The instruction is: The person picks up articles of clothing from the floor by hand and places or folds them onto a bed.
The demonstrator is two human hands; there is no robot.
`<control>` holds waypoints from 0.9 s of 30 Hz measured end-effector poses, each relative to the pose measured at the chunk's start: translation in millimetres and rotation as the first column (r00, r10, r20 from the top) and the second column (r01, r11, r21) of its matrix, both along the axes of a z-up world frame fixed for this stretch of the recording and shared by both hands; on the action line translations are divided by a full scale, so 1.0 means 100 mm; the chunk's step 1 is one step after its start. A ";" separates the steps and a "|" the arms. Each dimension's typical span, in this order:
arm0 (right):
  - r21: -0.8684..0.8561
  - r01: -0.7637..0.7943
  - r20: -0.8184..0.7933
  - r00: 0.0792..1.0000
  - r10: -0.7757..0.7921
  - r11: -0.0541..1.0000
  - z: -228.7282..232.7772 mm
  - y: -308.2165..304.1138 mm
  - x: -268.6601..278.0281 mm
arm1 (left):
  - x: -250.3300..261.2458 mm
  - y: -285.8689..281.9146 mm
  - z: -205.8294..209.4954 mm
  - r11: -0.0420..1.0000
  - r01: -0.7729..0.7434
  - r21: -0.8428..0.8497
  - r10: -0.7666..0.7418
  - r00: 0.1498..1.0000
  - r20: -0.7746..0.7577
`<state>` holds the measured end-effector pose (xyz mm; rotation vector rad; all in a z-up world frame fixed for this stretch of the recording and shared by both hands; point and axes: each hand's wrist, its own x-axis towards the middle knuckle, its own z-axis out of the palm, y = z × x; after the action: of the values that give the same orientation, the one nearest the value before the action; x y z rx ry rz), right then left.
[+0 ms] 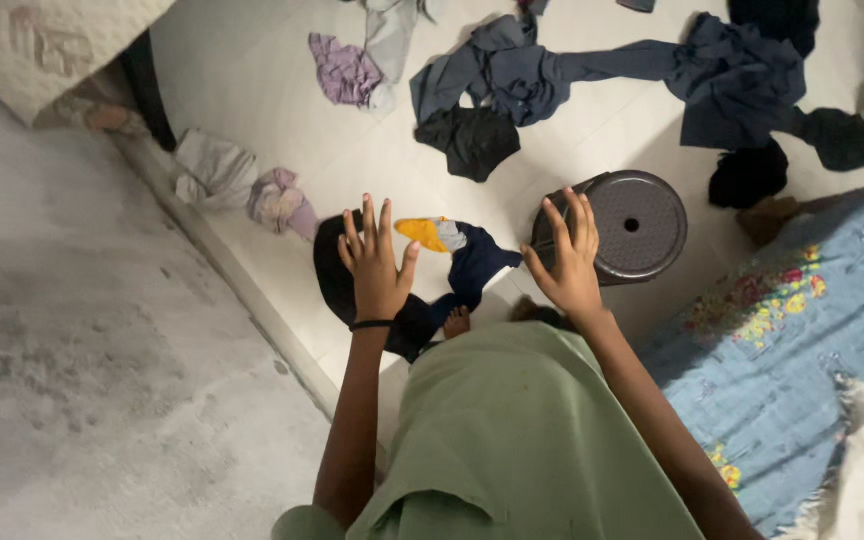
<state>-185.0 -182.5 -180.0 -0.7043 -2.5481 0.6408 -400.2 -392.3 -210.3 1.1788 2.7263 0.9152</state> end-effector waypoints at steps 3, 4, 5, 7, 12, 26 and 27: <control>-0.011 -0.029 -0.027 0.999 0.028 1.000 -0.01 0.06 -0.20 | 0.09 -0.04 -0.10 0.999 -0.034 -0.019 0.034 0.999 0.024; -0.006 -0.043 -0.035 0.998 0.043 0.999 0.00 0.08 -0.24 | 0.09 -0.05 -0.11 0.999 -0.038 -0.031 0.039 0.999 0.026; -0.001 -0.057 -0.044 0.997 0.057 0.998 0.00 0.10 -0.29 | 0.08 -0.05 -0.11 0.998 -0.041 -0.044 0.043 0.999 0.028; 0.019 -0.068 -0.032 0.997 0.069 0.998 -0.03 0.15 -0.42 | 0.04 -0.03 -0.09 0.998 -0.047 -0.049 0.049 0.998 0.029; 0.016 -0.062 -0.023 0.998 0.063 0.998 -0.14 0.40 -0.69 | -0.13 0.18 -0.02 0.999 -0.038 -0.022 0.038 0.999 0.027; -0.057 -0.050 -0.085 0.995 0.045 0.997 -0.40 1.17 -1.60 | -1.15 1.03 0.11 0.979 0.047 -0.199 -0.075 0.988 -0.136; -0.062 -0.069 -0.085 0.994 0.064 0.996 -0.43 1.21 -1.65 | -1.18 1.11 0.09 0.981 0.051 -0.187 -0.076 0.989 -0.131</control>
<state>-349.8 -61.1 -223.5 -0.6035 -2.4928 0.7627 -517.9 -281.4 -201.2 1.3290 2.7852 0.5813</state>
